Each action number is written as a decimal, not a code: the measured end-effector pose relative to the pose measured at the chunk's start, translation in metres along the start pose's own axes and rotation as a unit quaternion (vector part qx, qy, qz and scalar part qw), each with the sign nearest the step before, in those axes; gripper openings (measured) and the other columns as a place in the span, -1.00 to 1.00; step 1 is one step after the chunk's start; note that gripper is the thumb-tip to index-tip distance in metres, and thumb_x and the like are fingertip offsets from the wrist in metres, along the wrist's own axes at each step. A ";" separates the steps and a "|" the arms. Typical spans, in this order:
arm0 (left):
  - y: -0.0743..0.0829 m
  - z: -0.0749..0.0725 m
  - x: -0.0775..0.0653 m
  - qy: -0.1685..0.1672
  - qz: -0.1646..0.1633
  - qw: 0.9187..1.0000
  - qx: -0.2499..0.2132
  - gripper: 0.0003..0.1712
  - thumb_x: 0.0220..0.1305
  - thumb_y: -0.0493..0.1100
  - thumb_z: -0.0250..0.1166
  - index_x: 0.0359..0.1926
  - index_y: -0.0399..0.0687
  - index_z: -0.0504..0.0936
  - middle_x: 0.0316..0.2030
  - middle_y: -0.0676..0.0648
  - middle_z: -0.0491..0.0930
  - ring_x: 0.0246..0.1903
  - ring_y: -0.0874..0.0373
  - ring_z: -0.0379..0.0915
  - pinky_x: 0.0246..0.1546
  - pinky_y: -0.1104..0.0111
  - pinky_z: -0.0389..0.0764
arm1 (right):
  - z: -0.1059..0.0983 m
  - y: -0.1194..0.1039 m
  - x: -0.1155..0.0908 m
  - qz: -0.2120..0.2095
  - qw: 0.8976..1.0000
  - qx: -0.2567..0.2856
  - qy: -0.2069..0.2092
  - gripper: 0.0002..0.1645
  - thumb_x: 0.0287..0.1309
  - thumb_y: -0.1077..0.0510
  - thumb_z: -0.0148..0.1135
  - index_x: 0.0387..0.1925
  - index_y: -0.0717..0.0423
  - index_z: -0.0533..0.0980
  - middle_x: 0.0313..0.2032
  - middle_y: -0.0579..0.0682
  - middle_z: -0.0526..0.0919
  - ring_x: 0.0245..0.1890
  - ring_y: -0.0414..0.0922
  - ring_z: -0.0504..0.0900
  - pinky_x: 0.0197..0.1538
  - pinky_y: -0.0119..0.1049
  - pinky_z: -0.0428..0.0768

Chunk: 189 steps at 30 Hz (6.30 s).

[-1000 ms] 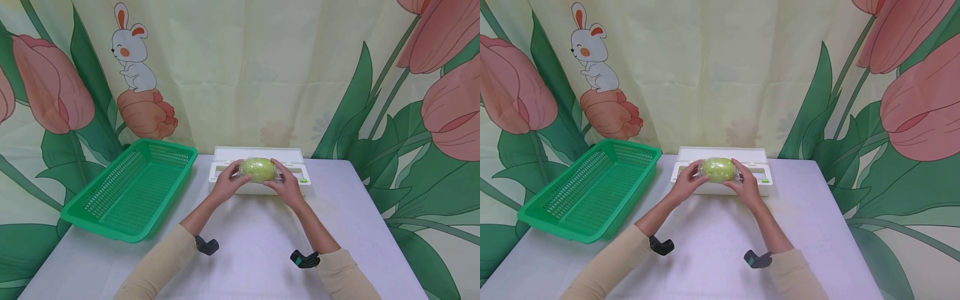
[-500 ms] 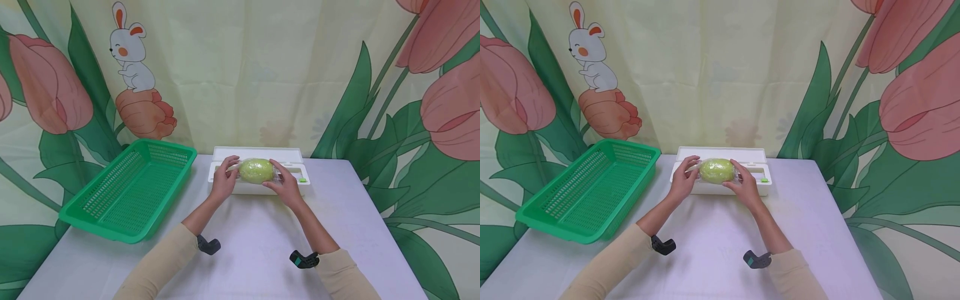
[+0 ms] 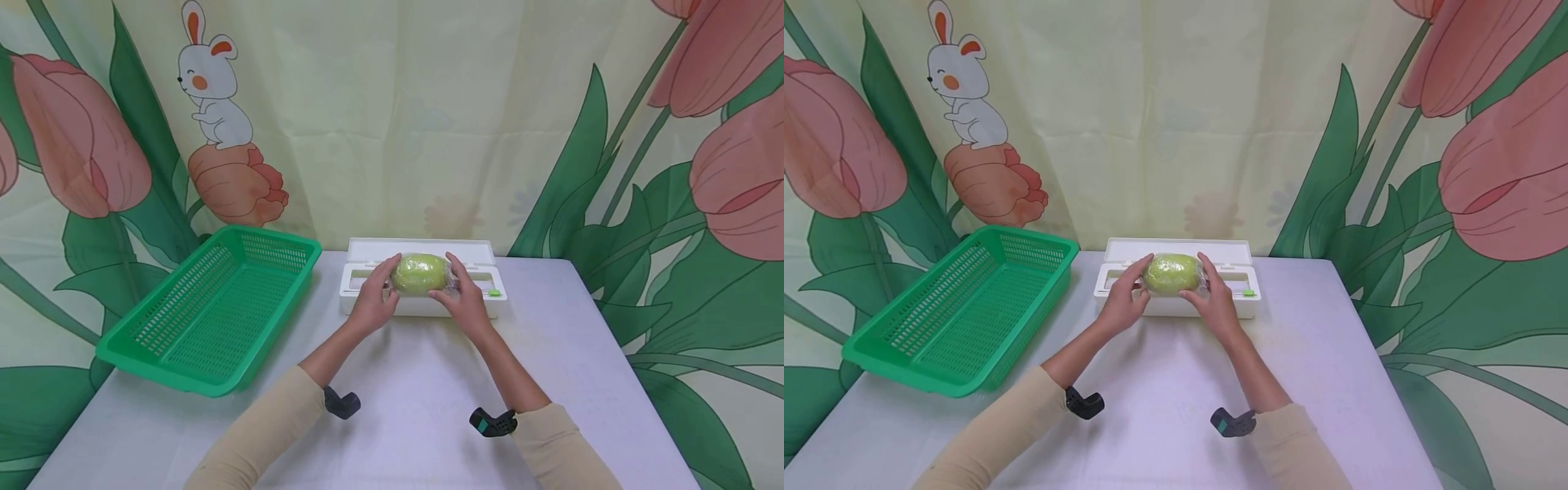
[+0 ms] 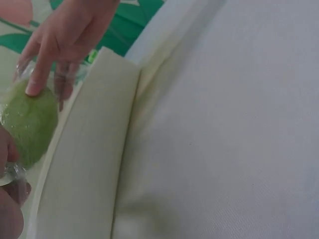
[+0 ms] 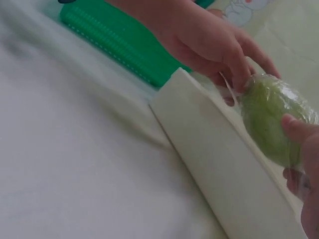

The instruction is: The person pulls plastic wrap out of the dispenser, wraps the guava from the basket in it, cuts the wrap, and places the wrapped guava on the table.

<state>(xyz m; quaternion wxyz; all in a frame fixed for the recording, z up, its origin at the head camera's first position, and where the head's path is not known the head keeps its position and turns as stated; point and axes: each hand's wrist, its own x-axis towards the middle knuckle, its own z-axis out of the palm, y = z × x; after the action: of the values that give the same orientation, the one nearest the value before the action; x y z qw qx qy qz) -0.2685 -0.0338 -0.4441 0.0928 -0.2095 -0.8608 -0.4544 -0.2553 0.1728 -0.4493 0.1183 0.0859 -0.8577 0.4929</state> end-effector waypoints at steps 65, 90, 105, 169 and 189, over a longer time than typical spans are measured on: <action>-0.013 0.005 0.003 0.043 0.007 0.999 0.017 -0.15 0.10 -0.26 0.42 0.39 0.13 0.27 0.32 -0.07 0.38 0.31 -0.01 0.32 0.31 0.18 0.39 | 0.012 0.007 0.002 -0.012 0.999 -0.037 0.006 0.00 0.12 0.06 0.37 0.47 -0.05 0.03 0.42 0.15 0.24 0.40 0.14 0.27 0.35 0.12 0.34; -0.007 0.000 0.006 0.047 0.002 0.999 0.000 -0.12 0.08 -0.23 0.45 0.40 0.16 0.27 0.30 -0.08 0.37 0.24 -0.03 0.39 -0.11 0.27 0.68 | 0.004 -0.008 0.006 -0.038 0.997 -0.070 0.019 0.03 -0.02 0.13 0.48 0.43 0.04 0.13 0.35 0.15 0.35 0.22 0.12 0.47 -0.03 -0.07 0.67; 0.005 -0.005 0.007 0.042 -0.002 0.999 0.006 -0.13 0.10 -0.21 0.44 0.41 0.12 0.26 0.29 -0.10 0.37 0.23 -0.03 0.41 -0.11 0.30 0.68 | -0.001 -0.015 0.005 -0.022 0.998 -0.055 0.022 -0.02 0.04 0.12 0.44 0.43 0.00 0.14 0.36 0.10 0.35 0.28 0.08 0.43 0.00 -0.04 0.65; 0.042 -0.032 -0.002 0.050 0.034 0.998 -0.012 -0.10 -0.01 -0.17 0.52 0.37 0.16 0.34 0.10 -0.08 0.46 0.05 0.05 0.50 -0.24 0.36 0.71 | -0.030 -0.059 -0.013 -0.040 0.997 -0.066 0.018 0.02 0.02 0.09 0.45 0.45 0.02 0.14 0.36 0.09 0.35 0.23 0.06 0.46 -0.04 -0.06 0.67; 0.055 -0.042 -0.005 0.051 0.042 0.997 -0.034 -0.13 -0.02 -0.18 0.52 0.34 0.18 0.38 0.09 -0.08 0.48 -0.09 0.03 0.54 -0.27 0.30 0.72 | -0.038 -0.073 -0.020 -0.055 0.996 -0.049 0.040 0.00 -0.03 0.11 0.49 0.43 -0.03 0.20 0.30 0.08 0.43 0.14 0.04 0.52 -0.09 -0.07 0.67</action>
<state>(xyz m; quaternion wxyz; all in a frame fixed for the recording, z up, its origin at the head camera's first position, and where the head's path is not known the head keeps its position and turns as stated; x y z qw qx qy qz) -0.2406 -0.0421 -0.3810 0.1483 -0.2248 -0.8297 -0.4889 -0.2123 0.1696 -0.3760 0.1835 0.1075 -0.8693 0.4462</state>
